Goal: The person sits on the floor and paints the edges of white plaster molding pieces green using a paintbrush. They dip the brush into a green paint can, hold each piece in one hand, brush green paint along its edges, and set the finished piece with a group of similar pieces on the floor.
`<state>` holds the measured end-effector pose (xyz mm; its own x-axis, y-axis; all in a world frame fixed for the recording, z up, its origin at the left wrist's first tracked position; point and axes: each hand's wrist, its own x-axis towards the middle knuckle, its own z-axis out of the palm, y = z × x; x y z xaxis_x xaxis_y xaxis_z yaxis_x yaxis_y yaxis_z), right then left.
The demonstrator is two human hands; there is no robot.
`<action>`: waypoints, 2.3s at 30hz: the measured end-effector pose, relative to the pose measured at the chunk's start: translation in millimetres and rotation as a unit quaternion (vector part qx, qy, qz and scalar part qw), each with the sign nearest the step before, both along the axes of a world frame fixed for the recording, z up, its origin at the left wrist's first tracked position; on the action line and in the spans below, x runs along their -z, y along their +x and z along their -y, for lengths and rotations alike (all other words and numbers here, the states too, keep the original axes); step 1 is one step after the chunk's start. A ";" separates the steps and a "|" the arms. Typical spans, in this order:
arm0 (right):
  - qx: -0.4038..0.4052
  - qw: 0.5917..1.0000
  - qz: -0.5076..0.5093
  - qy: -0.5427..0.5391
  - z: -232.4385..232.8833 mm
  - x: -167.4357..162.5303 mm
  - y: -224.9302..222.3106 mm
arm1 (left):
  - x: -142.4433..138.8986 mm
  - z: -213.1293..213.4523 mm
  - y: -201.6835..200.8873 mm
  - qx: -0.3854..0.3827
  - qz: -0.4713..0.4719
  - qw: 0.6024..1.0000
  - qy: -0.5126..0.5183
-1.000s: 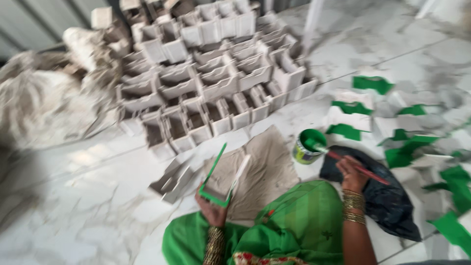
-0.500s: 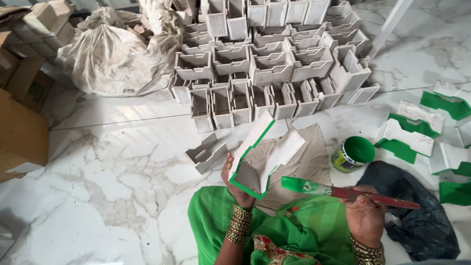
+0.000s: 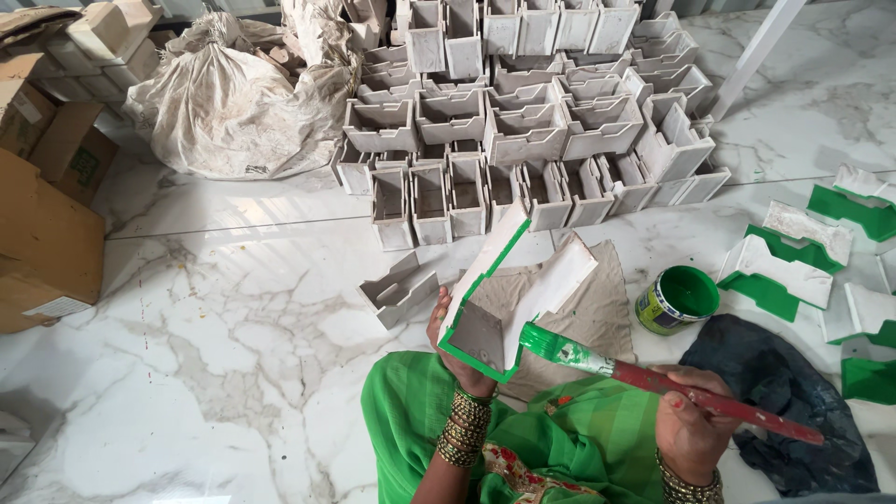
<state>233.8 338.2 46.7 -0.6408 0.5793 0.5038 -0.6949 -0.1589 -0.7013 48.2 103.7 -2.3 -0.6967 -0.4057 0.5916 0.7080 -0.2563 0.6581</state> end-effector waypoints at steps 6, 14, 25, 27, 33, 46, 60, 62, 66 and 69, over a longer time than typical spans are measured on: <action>0.059 0.996 -0.005 0.072 -1.0 -9.4 12.2 | -15.0 4.0 -0.3 -0.046 0.025 0.998 -0.044; 0.095 0.977 0.004 0.192 15.7 -27.6 8.2 | -23.6 3.4 5.0 -0.049 0.025 0.997 -0.050; 0.119 0.955 0.028 0.270 23.2 -62.8 13.8 | -29.5 1.8 6.4 -0.034 0.064 0.997 -0.004; 0.136 0.943 0.040 0.301 22.0 -66.4 12.6 | -34.0 1.3 6.5 -0.059 0.057 0.996 -0.031; 0.163 0.949 -0.027 0.269 18.0 -73.6 9.8 | -44.0 4.5 8.7 -0.071 0.097 0.991 -0.057; 0.183 0.944 0.025 0.274 29.1 -84.0 16.5 | -62.7 5.1 18.1 -0.126 0.047 0.980 -0.149; 0.200 0.918 0.001 0.343 34.3 -100.5 9.0 | -95.3 15.3 29.8 -0.174 0.106 0.946 -0.253; 0.195 0.904 -0.026 0.379 34.6 -104.8 8.2 | -98.0 15.6 32.1 -0.163 0.102 0.949 -0.249; 0.192 0.869 -0.054 0.453 40.7 -117.1 -2.2 | -100.7 14.4 34.9 -0.104 0.124 0.967 -0.199; 0.192 0.852 -0.071 0.482 43.1 -131.6 -2.2 | -101.0 14.8 35.6 -0.124 0.092 0.965 -0.210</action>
